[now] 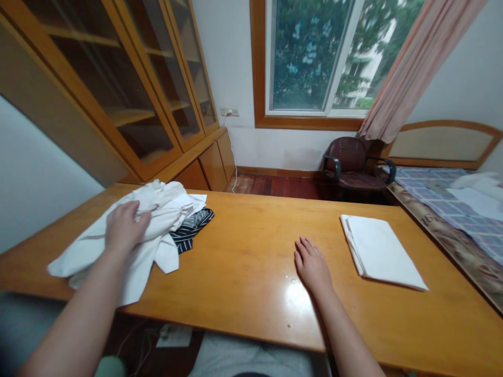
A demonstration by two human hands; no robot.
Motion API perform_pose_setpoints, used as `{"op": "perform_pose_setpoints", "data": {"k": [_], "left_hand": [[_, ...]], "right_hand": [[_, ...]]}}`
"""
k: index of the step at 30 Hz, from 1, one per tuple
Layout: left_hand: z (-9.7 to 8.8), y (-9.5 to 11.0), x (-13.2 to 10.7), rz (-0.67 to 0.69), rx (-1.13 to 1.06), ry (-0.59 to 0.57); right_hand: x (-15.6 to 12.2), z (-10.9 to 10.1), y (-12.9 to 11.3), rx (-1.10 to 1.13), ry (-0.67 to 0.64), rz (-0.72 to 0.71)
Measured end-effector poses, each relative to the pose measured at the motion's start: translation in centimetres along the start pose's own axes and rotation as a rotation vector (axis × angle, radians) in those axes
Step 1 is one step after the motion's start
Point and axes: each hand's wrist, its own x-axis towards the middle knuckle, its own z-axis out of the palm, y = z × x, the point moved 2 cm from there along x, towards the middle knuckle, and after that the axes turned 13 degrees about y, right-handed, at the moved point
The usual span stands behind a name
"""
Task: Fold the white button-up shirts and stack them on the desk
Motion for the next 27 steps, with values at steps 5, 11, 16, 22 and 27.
{"op": "perform_pose_setpoints", "data": {"k": [5, 11, 16, 22, 27], "left_hand": [[1.3, -1.1, 1.4, -0.174, 0.159, -0.194], [0.5, -0.3, 1.2, -0.198, 0.153, -0.163], [-0.1, -1.3, 1.4, -0.214, 0.007, -0.012], [-1.2, -2.5, 4.9, -0.437, -0.274, 0.316], [-4.1, -0.2, 7.6, -0.524, -0.478, 0.563]], "right_hand": [[0.0, -0.1, 0.0, 0.003, -0.006, 0.003], [0.0, -0.1, 0.0, -0.004, -0.004, -0.001], [0.1, 0.0, 0.0, 0.029, 0.005, 0.010], [0.1, -0.2, -0.2, 0.045, 0.007, 0.021], [0.1, -0.3, -0.3, 0.057, -0.002, 0.040]]}}
